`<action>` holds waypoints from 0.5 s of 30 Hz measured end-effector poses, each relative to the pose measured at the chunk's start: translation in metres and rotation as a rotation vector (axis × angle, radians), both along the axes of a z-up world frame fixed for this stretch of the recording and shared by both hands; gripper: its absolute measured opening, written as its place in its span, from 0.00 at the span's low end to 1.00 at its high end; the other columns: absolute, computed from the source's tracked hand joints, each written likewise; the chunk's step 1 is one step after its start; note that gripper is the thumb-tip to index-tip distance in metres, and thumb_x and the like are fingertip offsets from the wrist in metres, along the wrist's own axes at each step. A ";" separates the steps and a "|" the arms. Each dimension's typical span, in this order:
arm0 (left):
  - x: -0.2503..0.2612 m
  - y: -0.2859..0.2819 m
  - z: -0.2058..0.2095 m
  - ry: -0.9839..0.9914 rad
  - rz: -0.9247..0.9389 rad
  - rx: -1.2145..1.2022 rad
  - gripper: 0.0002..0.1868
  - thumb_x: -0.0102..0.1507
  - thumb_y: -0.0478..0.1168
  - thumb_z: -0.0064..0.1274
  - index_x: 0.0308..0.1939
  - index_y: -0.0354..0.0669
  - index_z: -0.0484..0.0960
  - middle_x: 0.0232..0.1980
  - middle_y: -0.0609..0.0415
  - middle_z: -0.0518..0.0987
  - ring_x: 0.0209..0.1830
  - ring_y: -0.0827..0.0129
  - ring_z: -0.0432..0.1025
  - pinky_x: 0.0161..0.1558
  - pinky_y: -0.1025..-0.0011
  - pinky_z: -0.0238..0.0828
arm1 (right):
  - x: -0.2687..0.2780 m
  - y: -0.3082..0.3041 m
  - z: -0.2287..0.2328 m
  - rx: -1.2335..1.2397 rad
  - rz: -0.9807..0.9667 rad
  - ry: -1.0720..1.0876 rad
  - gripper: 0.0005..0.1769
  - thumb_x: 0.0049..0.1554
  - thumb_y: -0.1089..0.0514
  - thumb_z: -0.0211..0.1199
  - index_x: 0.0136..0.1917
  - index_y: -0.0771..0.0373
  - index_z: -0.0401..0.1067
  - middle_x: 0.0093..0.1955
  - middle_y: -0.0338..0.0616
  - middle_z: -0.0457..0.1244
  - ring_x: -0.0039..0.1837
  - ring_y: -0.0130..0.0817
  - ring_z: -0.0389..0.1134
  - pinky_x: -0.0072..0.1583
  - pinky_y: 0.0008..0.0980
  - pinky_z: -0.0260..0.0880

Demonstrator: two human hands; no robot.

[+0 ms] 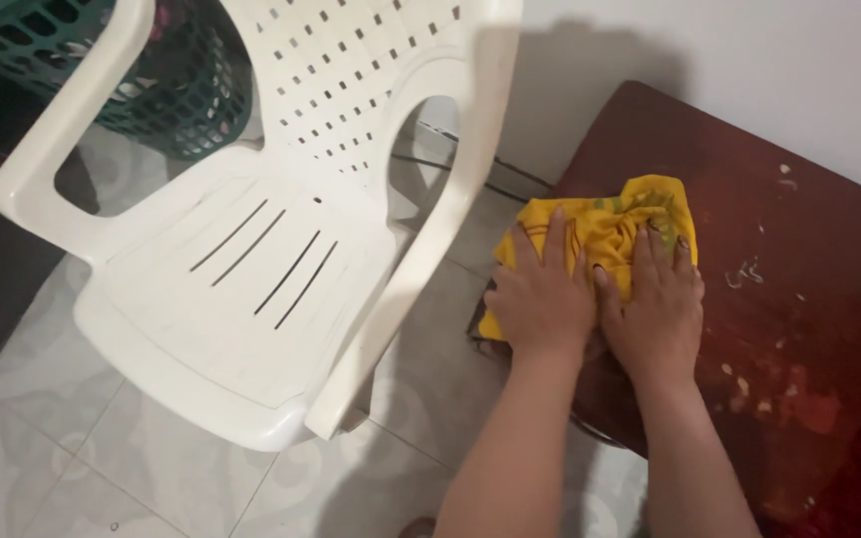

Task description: Cleaning a wooden bedside table using a cloth and placing items on top of it.

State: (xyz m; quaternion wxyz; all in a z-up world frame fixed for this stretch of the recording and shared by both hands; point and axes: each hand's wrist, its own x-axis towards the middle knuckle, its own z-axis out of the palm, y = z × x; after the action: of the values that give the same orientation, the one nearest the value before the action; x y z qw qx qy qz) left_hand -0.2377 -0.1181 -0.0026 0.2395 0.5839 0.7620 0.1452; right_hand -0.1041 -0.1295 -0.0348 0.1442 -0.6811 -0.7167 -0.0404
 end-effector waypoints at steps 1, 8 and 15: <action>0.000 -0.001 0.000 0.001 0.005 0.001 0.34 0.69 0.62 0.39 0.79 0.73 0.53 0.79 0.47 0.56 0.56 0.43 0.69 0.51 0.45 0.69 | -0.002 0.002 0.001 0.001 0.005 0.001 0.40 0.65 0.39 0.54 0.79 0.69 0.59 0.81 0.54 0.54 0.82 0.60 0.49 0.76 0.58 0.48; 0.005 0.005 -0.005 -0.016 0.045 -0.027 0.37 0.67 0.62 0.40 0.80 0.69 0.52 0.80 0.47 0.56 0.56 0.45 0.68 0.53 0.45 0.66 | -0.001 0.022 -0.003 -0.015 0.038 -0.104 0.42 0.66 0.35 0.51 0.80 0.68 0.58 0.81 0.54 0.54 0.82 0.59 0.50 0.76 0.57 0.50; 0.014 0.034 -0.003 -0.091 0.074 -0.090 0.38 0.67 0.62 0.40 0.80 0.67 0.51 0.80 0.44 0.55 0.58 0.44 0.68 0.55 0.43 0.62 | 0.008 0.059 0.003 -0.099 0.060 -0.175 0.43 0.66 0.33 0.48 0.80 0.69 0.55 0.81 0.55 0.52 0.81 0.59 0.47 0.73 0.57 0.48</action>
State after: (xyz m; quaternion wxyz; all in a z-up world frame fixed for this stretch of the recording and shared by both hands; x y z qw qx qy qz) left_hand -0.2235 -0.0840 -0.0054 0.2944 0.5367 0.7772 0.1459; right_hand -0.0965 -0.0705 -0.0316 0.0484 -0.6595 -0.7477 -0.0601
